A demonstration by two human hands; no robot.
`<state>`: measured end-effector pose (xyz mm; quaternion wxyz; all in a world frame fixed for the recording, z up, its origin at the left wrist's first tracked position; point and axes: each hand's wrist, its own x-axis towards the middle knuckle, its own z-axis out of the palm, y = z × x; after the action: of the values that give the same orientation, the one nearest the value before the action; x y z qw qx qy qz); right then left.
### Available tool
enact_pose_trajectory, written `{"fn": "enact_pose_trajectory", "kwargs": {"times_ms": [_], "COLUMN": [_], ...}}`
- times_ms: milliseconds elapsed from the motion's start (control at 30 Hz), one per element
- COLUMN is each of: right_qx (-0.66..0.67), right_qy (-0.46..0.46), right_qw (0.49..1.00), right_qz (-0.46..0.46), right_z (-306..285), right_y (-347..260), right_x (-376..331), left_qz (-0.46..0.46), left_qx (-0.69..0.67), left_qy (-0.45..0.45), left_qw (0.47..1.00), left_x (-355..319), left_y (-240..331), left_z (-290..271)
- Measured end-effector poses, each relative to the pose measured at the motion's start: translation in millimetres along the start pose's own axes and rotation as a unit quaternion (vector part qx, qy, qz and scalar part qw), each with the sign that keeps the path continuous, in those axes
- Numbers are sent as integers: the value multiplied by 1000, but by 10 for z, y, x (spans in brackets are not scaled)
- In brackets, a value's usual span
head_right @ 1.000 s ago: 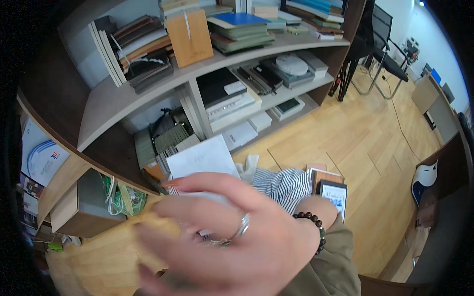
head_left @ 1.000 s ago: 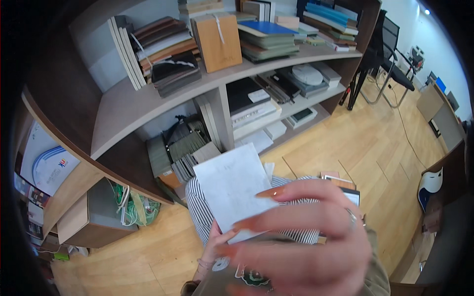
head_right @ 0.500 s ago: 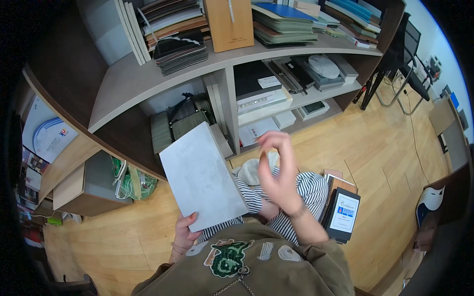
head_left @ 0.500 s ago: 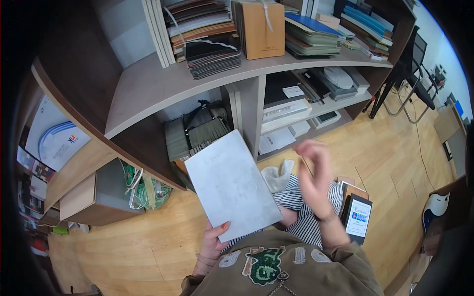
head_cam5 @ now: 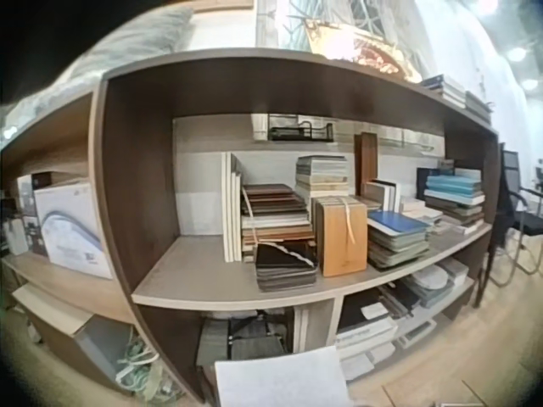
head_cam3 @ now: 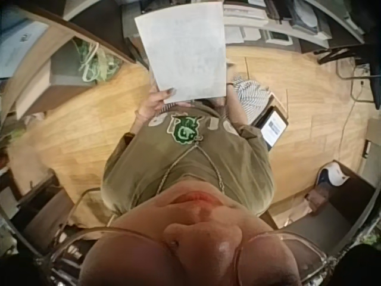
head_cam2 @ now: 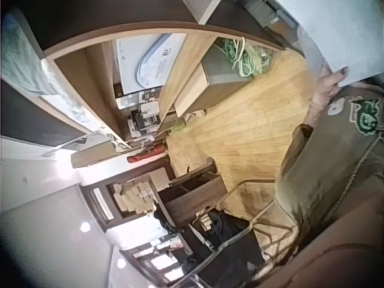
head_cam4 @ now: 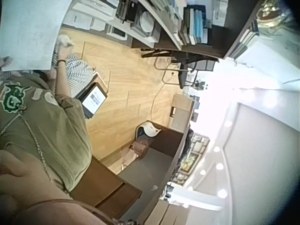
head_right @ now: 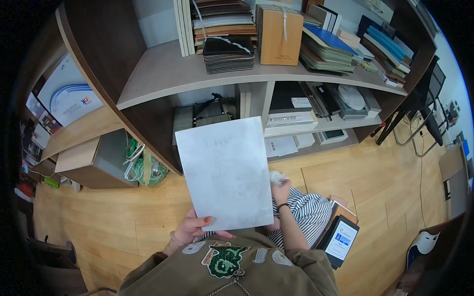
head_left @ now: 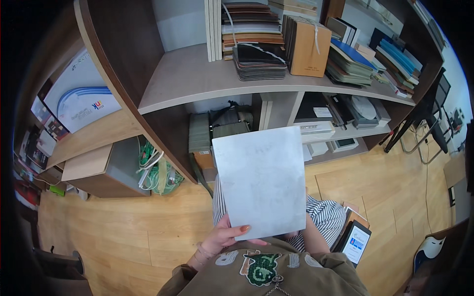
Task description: The person cleans sample boards and a display sign with a cloth, wiping each item and placing the boards onto a shelf.
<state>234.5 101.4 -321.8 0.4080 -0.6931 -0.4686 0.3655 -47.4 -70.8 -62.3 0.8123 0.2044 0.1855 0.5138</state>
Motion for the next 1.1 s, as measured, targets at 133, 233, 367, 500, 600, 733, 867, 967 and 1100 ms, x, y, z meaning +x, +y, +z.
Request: {"fn": "enact_pose_trajectory", "kwargs": {"times_ms": [133, 233, 367, 500, 600, 733, 867, 967, 1100], "right_qx": [470, 331, 146, -5, -129, -161, -109, -85, -111], "right_qy": [-91, -61, 16, -91, -83, 9, 107, -28, -65], "right_qw": [877, 939, 867, 859, 792, 733, 784, 772, 731], "right_qz": [30, -73, -476, -503, -591, -661, -601, -629, -670], "right_z": [-804, -1764, -1863, -1426, -1343, -1309, -1256, -1109, -1100], "right_y": [-1238, -1976, -2853, -2641, -2856, -3109, -3315, -3078, -2850], "right_x": [-226, -635, -1425, -1713, -1744, -1382, -1369, -1618, -1496], "left_qz": [21, -3, -5, 16, -20, -138, -89, 43, 12], "left_qx": [54, 49, 64, 165, 196, 138, 127, 298, 262], "left_qy": [-12, -36, -52, -75, -65, -86, -95, -45, -83], "left_qw": [998, 998, 997, 983, 978, 977, 983, 953, 961], "left_x": [198, 484, 734, 814, 660, 501, 412, 424, 506], "left_y": [15, -44, -294, -519, -478, -337, -379, -383, -324], "left_z": [84, 213, 266, 248, 286, 526, 527, 256, 116]}}
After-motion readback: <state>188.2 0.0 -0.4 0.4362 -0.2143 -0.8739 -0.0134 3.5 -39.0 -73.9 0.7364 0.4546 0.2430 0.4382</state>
